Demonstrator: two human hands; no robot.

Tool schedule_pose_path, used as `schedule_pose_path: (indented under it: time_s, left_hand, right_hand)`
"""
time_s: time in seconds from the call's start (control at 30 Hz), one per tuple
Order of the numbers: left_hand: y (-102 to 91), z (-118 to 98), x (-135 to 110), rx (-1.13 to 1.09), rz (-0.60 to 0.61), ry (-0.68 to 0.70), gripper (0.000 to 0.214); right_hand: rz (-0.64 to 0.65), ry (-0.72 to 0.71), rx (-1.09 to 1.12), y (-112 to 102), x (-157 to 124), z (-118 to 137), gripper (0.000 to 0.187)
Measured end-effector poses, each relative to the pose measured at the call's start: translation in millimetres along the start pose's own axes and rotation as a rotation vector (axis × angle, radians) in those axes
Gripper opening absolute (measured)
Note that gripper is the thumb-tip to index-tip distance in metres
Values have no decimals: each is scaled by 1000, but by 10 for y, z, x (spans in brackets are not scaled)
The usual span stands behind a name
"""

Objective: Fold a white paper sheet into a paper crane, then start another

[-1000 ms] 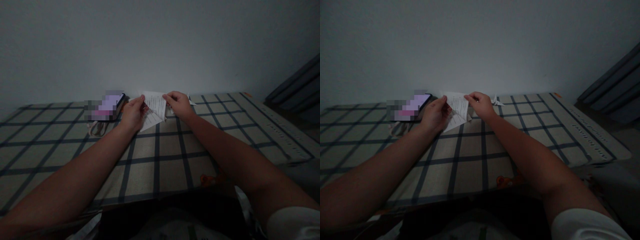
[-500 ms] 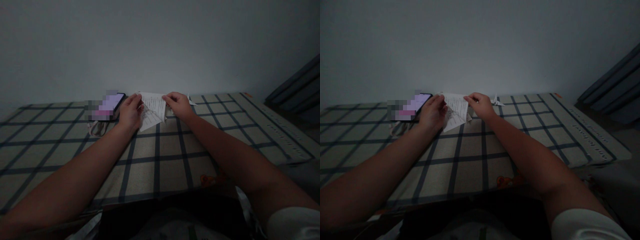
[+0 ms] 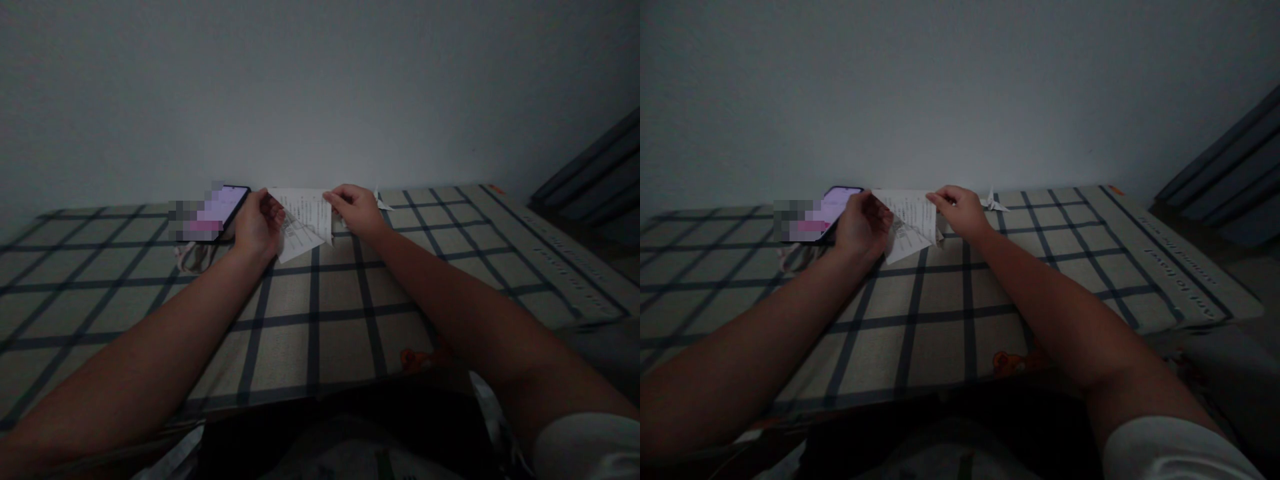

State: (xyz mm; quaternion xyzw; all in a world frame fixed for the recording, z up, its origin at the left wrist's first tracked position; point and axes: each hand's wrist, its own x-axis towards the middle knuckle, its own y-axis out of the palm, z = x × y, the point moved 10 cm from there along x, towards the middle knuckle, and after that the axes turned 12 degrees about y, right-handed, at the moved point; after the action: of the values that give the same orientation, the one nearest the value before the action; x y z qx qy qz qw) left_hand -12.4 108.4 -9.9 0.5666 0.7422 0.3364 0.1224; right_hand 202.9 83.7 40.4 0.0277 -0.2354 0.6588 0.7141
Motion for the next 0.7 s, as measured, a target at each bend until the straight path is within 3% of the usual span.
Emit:
schedule_pose_path:
  time_s: [0.17,0.33,0.7]
  left_hand:
    - [136,9,-98,151,160,2,35]
    - [405,220,-392,242,465,-118,32]
    - [384,132,-360,215,440,-28,24]
  right_hand:
    - [-29,73,101,-59,32,-20,39]
    - [-35,101,134,-59,38,-36,39]
    - [8,156,201,21,15,-100,52]
